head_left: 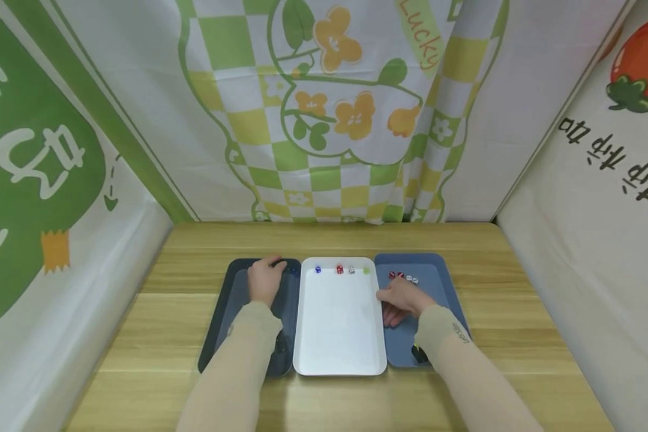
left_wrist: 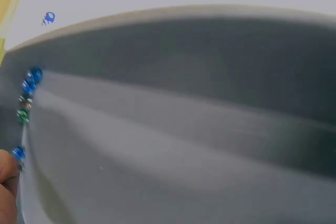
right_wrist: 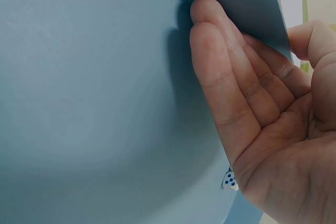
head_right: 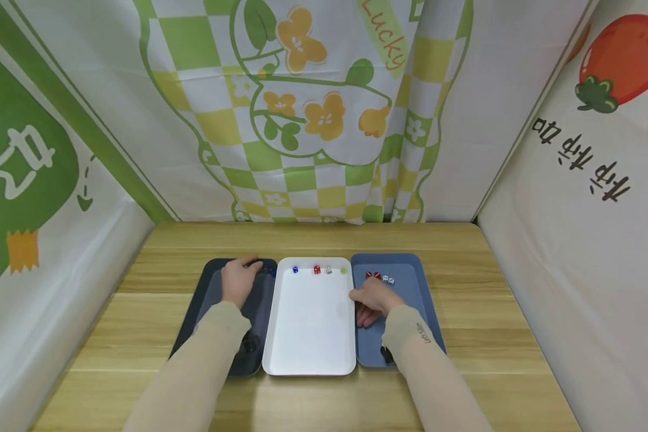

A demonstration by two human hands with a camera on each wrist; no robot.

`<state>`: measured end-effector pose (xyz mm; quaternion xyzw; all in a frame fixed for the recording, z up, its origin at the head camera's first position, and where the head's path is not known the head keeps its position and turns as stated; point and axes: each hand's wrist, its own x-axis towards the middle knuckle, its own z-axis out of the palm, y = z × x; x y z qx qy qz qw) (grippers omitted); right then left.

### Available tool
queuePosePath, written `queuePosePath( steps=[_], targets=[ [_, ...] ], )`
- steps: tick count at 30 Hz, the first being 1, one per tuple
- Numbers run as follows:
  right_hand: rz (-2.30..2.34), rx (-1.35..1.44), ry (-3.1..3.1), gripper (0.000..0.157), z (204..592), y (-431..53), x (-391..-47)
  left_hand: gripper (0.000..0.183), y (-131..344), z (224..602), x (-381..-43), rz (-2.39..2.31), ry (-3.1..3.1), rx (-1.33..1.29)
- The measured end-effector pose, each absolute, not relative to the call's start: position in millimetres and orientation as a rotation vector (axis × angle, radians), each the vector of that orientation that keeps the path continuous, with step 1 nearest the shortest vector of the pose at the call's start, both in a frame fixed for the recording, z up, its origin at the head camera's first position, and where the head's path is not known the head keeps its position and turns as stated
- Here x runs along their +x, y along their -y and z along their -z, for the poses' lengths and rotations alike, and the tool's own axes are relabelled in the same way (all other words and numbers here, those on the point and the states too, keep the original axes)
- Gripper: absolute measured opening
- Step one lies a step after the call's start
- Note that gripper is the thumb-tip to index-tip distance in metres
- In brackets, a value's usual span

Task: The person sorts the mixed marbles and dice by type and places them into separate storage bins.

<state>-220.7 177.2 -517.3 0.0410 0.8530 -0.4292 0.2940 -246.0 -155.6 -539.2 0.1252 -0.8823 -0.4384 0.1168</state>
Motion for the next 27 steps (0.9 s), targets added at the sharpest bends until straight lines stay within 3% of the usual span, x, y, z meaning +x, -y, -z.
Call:
queuePosePath(
  steps=[27],
  targets=[
    [1.135, 0.080, -2.278, 0.029, 514, -177, -218, 0.033, 96, 512, -252, 1.709, 2.556, 0.182]
  ],
)
